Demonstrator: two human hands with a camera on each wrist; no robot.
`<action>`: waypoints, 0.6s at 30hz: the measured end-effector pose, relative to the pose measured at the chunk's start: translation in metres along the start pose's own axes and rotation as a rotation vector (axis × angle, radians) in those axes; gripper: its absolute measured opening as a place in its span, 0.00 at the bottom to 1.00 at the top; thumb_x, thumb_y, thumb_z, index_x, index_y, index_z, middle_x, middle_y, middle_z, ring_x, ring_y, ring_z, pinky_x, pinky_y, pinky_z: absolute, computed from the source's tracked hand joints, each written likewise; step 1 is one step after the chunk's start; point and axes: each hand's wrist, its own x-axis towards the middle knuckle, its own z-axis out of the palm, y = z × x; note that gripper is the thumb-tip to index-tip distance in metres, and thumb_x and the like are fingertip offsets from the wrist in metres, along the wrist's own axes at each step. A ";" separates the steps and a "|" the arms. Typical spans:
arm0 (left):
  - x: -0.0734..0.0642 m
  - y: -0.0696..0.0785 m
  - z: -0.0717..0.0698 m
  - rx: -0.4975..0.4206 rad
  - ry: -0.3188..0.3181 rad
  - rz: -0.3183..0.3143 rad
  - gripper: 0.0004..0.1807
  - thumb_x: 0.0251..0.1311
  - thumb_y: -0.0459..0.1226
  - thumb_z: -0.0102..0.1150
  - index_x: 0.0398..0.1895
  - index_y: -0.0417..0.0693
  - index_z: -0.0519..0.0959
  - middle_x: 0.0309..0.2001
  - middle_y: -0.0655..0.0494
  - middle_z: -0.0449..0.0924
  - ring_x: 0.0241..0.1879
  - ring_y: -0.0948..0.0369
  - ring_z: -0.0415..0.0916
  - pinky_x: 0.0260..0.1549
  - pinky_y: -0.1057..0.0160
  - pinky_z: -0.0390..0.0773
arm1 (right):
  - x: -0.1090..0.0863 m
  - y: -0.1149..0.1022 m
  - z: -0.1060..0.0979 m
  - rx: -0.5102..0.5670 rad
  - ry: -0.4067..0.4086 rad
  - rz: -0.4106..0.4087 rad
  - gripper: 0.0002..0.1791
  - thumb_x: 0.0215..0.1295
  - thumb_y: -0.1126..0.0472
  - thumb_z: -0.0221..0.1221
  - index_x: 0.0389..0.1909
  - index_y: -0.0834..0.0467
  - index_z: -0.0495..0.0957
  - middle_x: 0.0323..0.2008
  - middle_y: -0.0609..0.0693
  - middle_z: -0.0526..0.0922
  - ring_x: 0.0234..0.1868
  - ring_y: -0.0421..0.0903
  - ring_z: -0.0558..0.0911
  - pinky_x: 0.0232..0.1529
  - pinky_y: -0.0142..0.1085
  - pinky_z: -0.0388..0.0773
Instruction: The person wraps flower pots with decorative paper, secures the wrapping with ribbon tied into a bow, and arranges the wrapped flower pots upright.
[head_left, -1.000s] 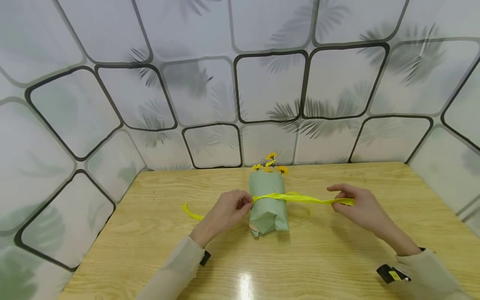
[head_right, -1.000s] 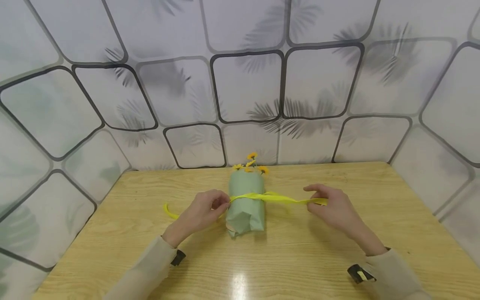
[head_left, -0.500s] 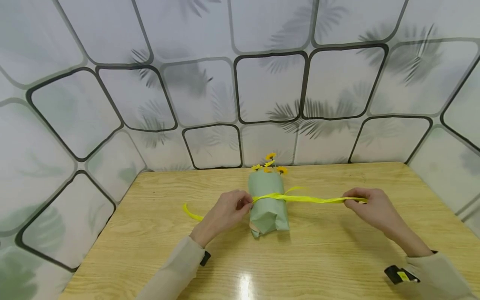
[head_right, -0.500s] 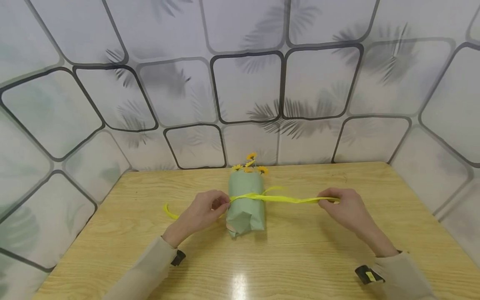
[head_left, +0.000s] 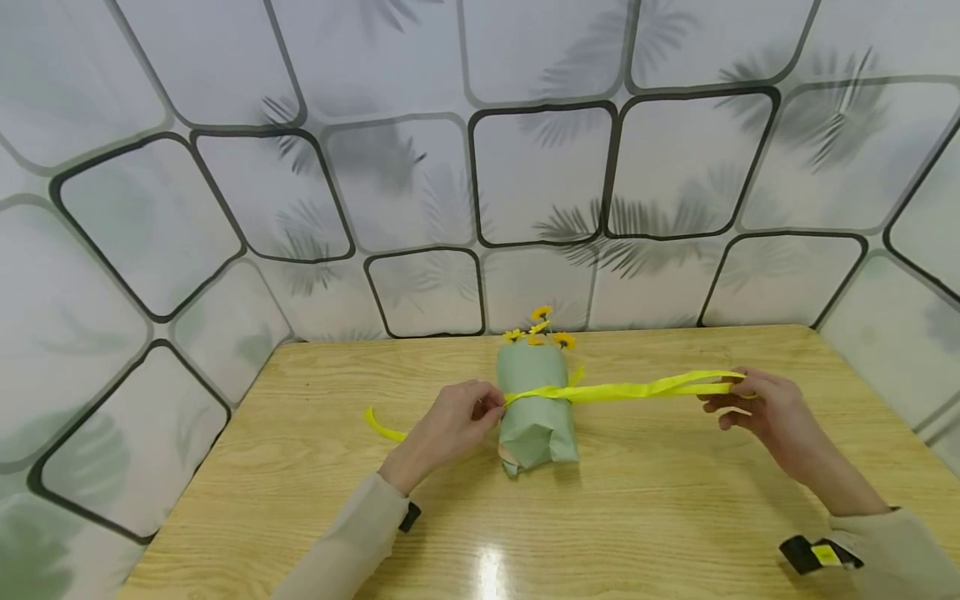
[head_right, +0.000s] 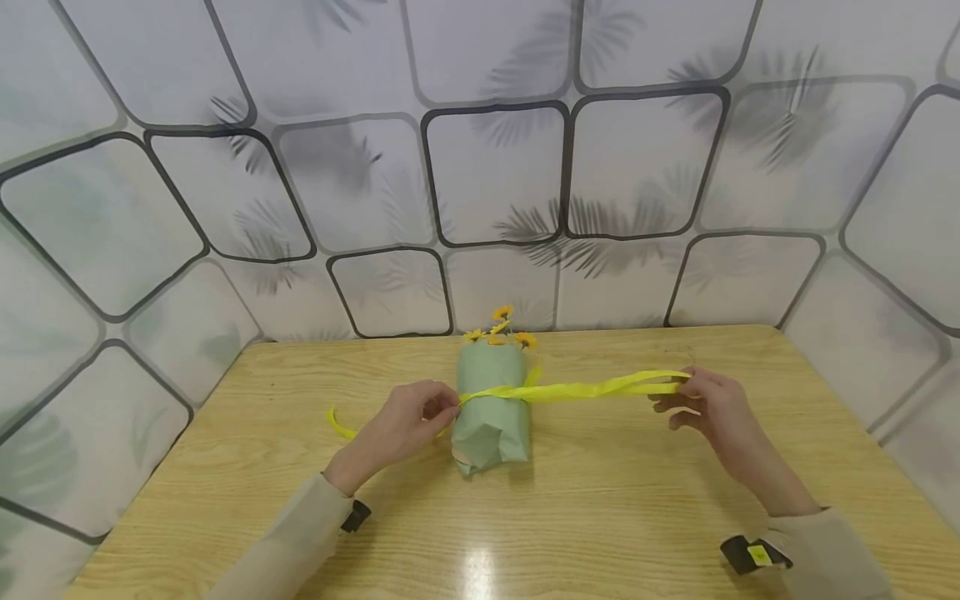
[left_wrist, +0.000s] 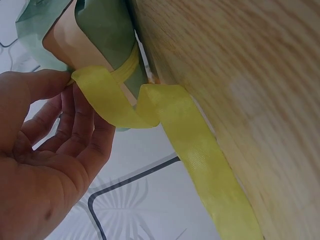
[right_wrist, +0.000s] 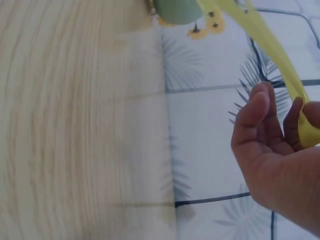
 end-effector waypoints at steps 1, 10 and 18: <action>0.000 0.000 0.000 0.001 0.000 -0.001 0.03 0.70 0.35 0.62 0.40 0.48 0.84 0.35 0.59 0.83 0.30 0.70 0.75 0.30 0.72 0.77 | 0.000 0.000 -0.001 0.075 -0.033 0.008 0.24 0.82 0.70 0.33 0.46 0.58 0.80 0.45 0.50 0.89 0.42 0.44 0.88 0.39 0.35 0.86; 0.001 0.000 0.000 -0.006 0.000 0.002 0.03 0.70 0.35 0.62 0.41 0.48 0.84 0.35 0.59 0.83 0.31 0.70 0.76 0.31 0.71 0.78 | 0.005 0.002 -0.010 0.685 -0.161 0.129 0.30 0.84 0.63 0.21 0.54 0.65 0.76 0.56 0.62 0.84 0.57 0.61 0.85 0.57 0.48 0.84; 0.001 0.000 0.001 -0.008 -0.003 0.004 0.03 0.71 0.35 0.61 0.41 0.48 0.84 0.35 0.59 0.83 0.30 0.70 0.76 0.31 0.71 0.78 | 0.005 -0.001 -0.010 0.696 -0.001 0.173 0.24 0.86 0.60 0.28 0.51 0.63 0.74 0.48 0.61 0.85 0.50 0.60 0.88 0.52 0.46 0.86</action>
